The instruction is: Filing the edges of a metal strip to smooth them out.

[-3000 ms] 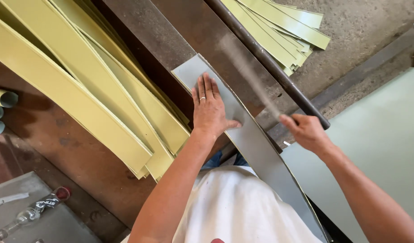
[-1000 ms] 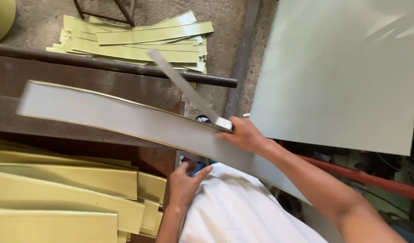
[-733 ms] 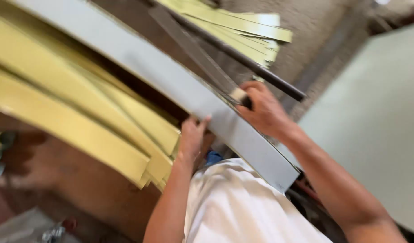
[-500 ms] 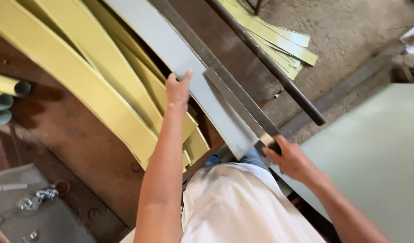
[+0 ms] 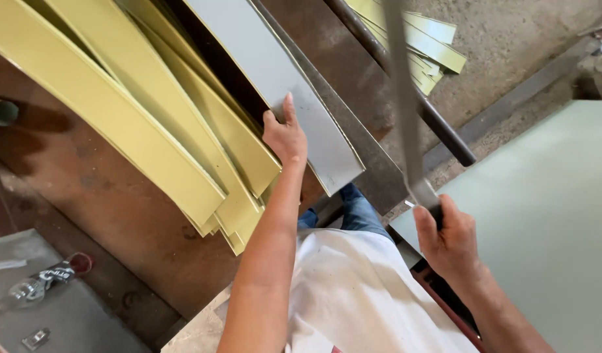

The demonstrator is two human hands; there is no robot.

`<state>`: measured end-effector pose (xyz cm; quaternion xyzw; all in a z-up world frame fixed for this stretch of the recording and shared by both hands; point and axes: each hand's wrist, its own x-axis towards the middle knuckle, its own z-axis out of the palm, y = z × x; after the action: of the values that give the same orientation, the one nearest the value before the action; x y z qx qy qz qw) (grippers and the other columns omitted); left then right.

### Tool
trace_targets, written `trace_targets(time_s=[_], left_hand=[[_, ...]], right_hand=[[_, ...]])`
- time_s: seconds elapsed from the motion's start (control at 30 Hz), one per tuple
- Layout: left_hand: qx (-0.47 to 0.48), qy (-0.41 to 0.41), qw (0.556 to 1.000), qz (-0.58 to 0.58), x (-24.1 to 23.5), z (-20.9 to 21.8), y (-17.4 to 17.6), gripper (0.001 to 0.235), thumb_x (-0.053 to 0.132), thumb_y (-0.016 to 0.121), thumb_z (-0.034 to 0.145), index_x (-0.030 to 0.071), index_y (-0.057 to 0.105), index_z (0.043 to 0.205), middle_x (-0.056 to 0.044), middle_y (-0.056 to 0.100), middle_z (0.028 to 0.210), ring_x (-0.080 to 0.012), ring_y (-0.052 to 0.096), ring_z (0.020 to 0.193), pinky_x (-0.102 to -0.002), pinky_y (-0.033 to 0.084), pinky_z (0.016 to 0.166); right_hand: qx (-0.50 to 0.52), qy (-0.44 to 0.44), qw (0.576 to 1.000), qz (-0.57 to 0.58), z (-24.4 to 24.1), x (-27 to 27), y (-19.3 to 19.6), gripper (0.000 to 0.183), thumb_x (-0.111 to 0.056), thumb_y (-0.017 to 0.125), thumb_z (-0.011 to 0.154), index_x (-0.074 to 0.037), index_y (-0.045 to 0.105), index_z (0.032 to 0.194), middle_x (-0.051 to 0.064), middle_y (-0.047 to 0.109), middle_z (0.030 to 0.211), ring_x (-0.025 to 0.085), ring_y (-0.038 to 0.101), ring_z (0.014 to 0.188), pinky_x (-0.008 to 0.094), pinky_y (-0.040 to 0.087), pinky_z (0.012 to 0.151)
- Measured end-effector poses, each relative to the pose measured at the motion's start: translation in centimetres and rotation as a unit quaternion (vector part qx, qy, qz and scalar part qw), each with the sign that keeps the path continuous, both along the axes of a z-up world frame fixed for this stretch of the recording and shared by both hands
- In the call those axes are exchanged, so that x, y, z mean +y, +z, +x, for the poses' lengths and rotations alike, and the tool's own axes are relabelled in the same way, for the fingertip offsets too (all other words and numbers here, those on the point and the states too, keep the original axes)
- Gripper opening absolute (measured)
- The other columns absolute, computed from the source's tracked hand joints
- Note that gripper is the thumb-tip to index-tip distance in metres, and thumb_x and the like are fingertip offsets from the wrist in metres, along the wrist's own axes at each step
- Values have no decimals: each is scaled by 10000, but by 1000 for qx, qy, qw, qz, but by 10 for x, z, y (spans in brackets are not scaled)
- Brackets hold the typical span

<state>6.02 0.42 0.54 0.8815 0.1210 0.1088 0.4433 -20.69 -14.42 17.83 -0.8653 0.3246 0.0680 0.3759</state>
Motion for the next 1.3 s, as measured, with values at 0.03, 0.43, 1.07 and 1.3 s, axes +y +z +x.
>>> trace_targets(time_s=[0.03,0.43,1.07,1.3], left_hand=[[2,-5,1000,-3,-4,3,-3,498,491,658,989,5,622,886,-202,687,751,-405,656,659,-469,525,582],[38,24,997,-57,-10,7,-12,553,520,582,1003,5,524,810,-211,628,683,-406,629,618,-495,496,568],[12,35,996,-76,-11,5,-21,575,539,582,1000,-16,589,852,-222,696,789,-418,665,722,-510,527,649],[111,16,993,-33,3,5,-31,553,549,609,1021,3,601,933,-230,723,881,-433,692,840,-516,533,738]], right_hand=[[2,-5,1000,-3,-8,1,-10,374,-378,645,979,-23,559,897,189,613,638,341,634,519,475,491,518],[2,0,999,-52,-41,12,-37,396,-367,615,983,-8,510,855,269,603,657,467,582,566,521,457,545],[41,19,991,-124,-58,9,-60,439,-385,626,1009,3,495,853,301,628,725,537,591,716,571,457,591],[197,71,967,-148,-60,6,-100,553,-534,536,1013,5,516,889,304,690,778,529,636,765,597,493,677]])
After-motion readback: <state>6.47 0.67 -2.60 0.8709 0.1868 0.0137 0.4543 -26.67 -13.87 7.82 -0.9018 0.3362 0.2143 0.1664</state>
